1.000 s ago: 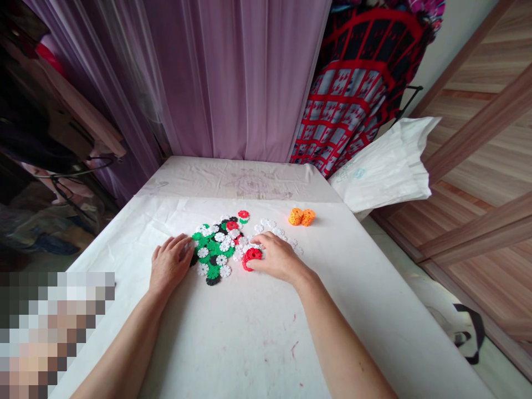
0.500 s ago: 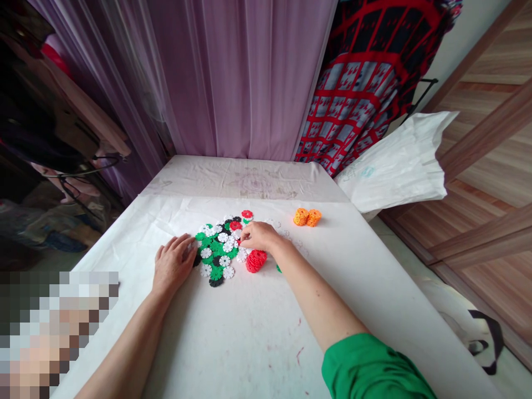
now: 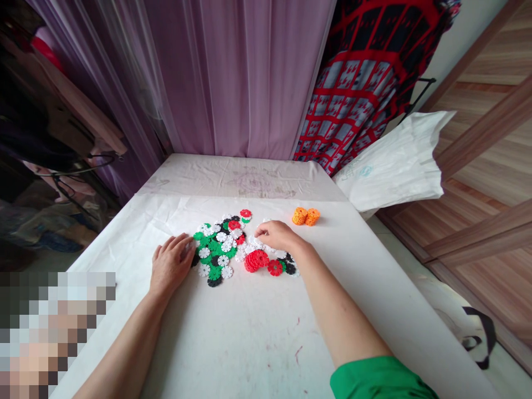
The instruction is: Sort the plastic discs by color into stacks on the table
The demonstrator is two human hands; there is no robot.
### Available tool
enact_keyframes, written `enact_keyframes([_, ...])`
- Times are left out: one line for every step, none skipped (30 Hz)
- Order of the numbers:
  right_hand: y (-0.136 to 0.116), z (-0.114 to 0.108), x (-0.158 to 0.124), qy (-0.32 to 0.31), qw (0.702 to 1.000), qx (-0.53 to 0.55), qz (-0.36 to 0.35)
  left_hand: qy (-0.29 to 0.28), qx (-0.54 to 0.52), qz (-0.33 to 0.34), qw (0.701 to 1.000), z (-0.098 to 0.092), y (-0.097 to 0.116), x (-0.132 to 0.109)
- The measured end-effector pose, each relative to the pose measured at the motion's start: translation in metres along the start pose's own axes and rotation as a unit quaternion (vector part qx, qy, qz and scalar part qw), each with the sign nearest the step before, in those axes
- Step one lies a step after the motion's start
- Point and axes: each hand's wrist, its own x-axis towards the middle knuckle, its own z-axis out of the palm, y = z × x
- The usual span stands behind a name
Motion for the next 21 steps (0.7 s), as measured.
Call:
enact_keyframes([0.004, -0.003, -0.009, 0.003, 1.000, 0.012, 0.009, 0.000, 0.000, 0.000, 1.000, 0.000, 0.000, 0.000])
enact_keyframes([0.007, -0.004, -0.020, 0.005, 1.000, 0.014, 0.017, 0.000, 0.000, 0.000, 1.000, 0.001, -0.001, 0.000])
enact_keyframes([0.010, -0.004, -0.032, 0.004, 1.000, 0.010, 0.026, 0.000, 0.000, 0.000, 1.000, 0.002, -0.001, 0.000])
enact_keyframes([0.012, -0.001, -0.044, -0.002, 0.999, 0.002, 0.033, 0.001, -0.002, 0.000, 1.000, 0.003, -0.002, 0.001])
enact_keyframes([0.014, 0.003, -0.056, -0.007, 0.999, -0.016, 0.039, 0.003, -0.004, -0.001, 1.000, 0.004, -0.003, 0.001])
enact_keyframes([0.014, 0.009, -0.066, -0.007, 0.998, -0.042, 0.040, 0.006, -0.009, -0.002, 1.000, 0.005, -0.004, 0.001])
enact_keyframes([0.014, 0.016, -0.075, -0.002, 0.996, -0.075, 0.039, 0.013, -0.013, -0.005, 1.000, 0.005, -0.004, 0.002])
enact_keyframes([0.014, 0.023, -0.081, 0.010, 0.994, -0.105, 0.039, 0.025, -0.016, -0.008, 1.000, 0.005, -0.004, 0.002])
enact_keyframes([0.013, 0.030, -0.086, 0.023, 0.991, -0.125, 0.040, 0.046, -0.016, -0.009, 0.999, 0.004, -0.003, 0.002])
enact_keyframes([0.012, 0.035, -0.089, 0.036, 0.989, -0.139, 0.042, 0.075, -0.012, -0.003, 0.997, 0.002, -0.001, 0.002])
enact_keyframes([0.011, 0.040, -0.091, 0.047, 0.987, -0.147, 0.044, 0.110, -0.005, 0.010, 0.994, 0.000, 0.003, 0.000])
enact_keyframes([0.010, 0.043, -0.091, 0.057, 0.985, -0.154, 0.047, 0.145, 0.001, 0.030, 0.989, -0.002, 0.008, -0.002])
enact_keyframes([0.010, 0.045, -0.091, 0.064, 0.983, -0.163, 0.048, 0.171, 0.003, 0.060, 0.983, -0.004, 0.015, -0.005])
enact_keyframes([0.009, 0.046, -0.091, 0.072, 0.981, -0.175, 0.046, 0.184, -0.001, 0.093, 0.979, -0.005, 0.022, -0.010])
enact_keyframes([0.008, 0.047, -0.091, 0.081, 0.978, -0.189, 0.040, 0.178, -0.012, 0.128, 0.976, -0.005, 0.030, -0.015])
enact_keyframes([0.008, 0.048, -0.091, 0.091, 0.974, -0.204, 0.030, 0.152, -0.031, 0.162, 0.974, -0.002, 0.039, -0.021])
enact_keyframes([0.008, 0.050, -0.092, 0.103, 0.971, -0.217, 0.017, 0.113, -0.051, 0.189, 0.974, 0.002, 0.048, -0.027])
enact_keyframes([0.009, 0.053, -0.092, 0.118, 0.967, -0.228, 0.003, 0.076, -0.069, 0.203, 0.974, 0.008, 0.056, -0.034])
enact_keyframes([0.011, 0.056, -0.092, 0.134, 0.962, -0.237, -0.010, 0.043, -0.082, 0.208, 0.974, 0.014, 0.063, -0.040])
enact_keyframes([0.013, 0.060, -0.092, 0.153, 0.958, -0.242, -0.020, 0.026, -0.089, 0.207, 0.974, 0.021, 0.070, -0.045])
enact_keyframes([0.016, 0.064, -0.091, 0.170, 0.954, -0.244, -0.028, 0.020, -0.087, 0.204, 0.975, 0.027, 0.075, -0.050])
